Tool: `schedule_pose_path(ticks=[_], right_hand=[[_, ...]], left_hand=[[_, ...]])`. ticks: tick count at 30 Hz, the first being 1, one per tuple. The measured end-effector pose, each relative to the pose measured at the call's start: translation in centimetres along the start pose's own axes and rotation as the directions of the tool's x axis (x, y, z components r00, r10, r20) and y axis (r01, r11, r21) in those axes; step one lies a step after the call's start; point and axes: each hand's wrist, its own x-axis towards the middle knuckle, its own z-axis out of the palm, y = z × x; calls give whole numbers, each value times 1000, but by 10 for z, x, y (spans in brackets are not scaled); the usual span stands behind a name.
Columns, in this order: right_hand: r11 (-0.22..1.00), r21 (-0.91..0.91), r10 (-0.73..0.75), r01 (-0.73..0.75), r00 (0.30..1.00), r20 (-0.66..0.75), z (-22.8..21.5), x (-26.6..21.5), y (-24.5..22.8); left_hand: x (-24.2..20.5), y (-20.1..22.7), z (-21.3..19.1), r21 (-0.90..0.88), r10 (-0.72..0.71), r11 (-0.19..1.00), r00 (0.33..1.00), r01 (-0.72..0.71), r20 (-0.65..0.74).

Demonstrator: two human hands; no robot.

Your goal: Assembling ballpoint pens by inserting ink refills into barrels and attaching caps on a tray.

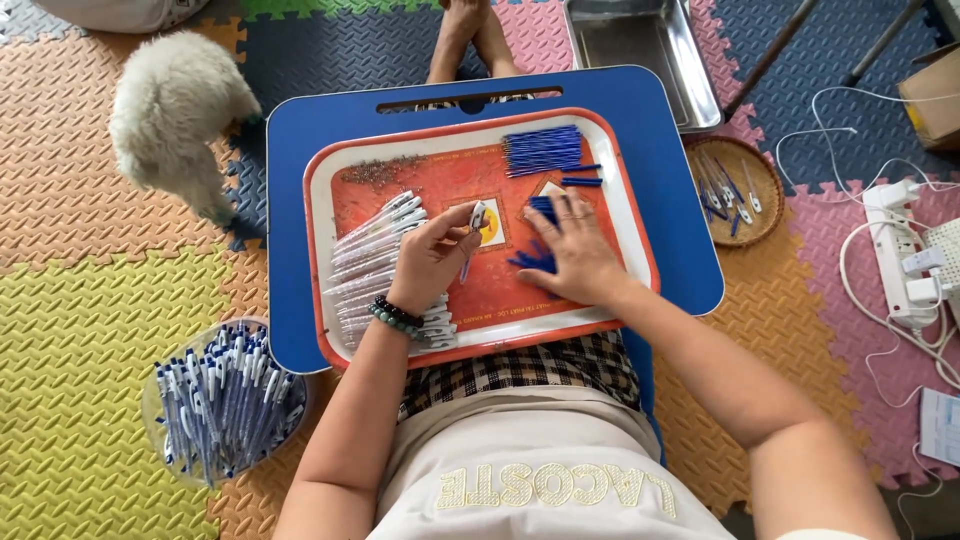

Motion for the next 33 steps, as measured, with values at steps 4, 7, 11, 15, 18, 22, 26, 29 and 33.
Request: schedule_pose_path(ticks=[4, 7, 11, 15, 18, 22, 26, 29, 33], right_hand=[[983, 146, 92, -107, 990, 106, 14, 25, -39], [969, 228, 89, -92, 996, 26, 26, 44, -60], [901, 426, 94, -88, 996, 7, -1, 52, -55], [725, 689, 234, 10, 937, -259, -41, 11, -26], [776, 627, 152, -70, 985, -78, -61, -40, 0], [820, 485, 239, -305, 951, 194, -49, -87, 8], [869, 452, 209, -200, 978, 31, -24, -90, -2], [919, 325, 248, -223, 968, -40, -1, -77, -14], [862, 392, 371, -321, 927, -57, 4, -59, -22]], left_hand=[[-3, -11, -2, -6, -21, 1000, 1000, 21, -11], [-4, 8, -5, -32, -61, 998, 998, 60, -23], [2, 11, -4, -21, -47, 999, 997, 46, -64], [2, 4, -7, -39, -68, 997, 989, 64, -129], [3, 7, -5, -49, -84, 996, 988, 78, -131], [2, -1, -2, -14, -79, 997, 992, 78, -102], [3, 2, -4, -3, -83, 997, 991, 83, -104], [3, -4, -7, -11, -92, 996, 992, 92, -89], [5, -5, -6, -34, -86, 996, 992, 83, -91]])
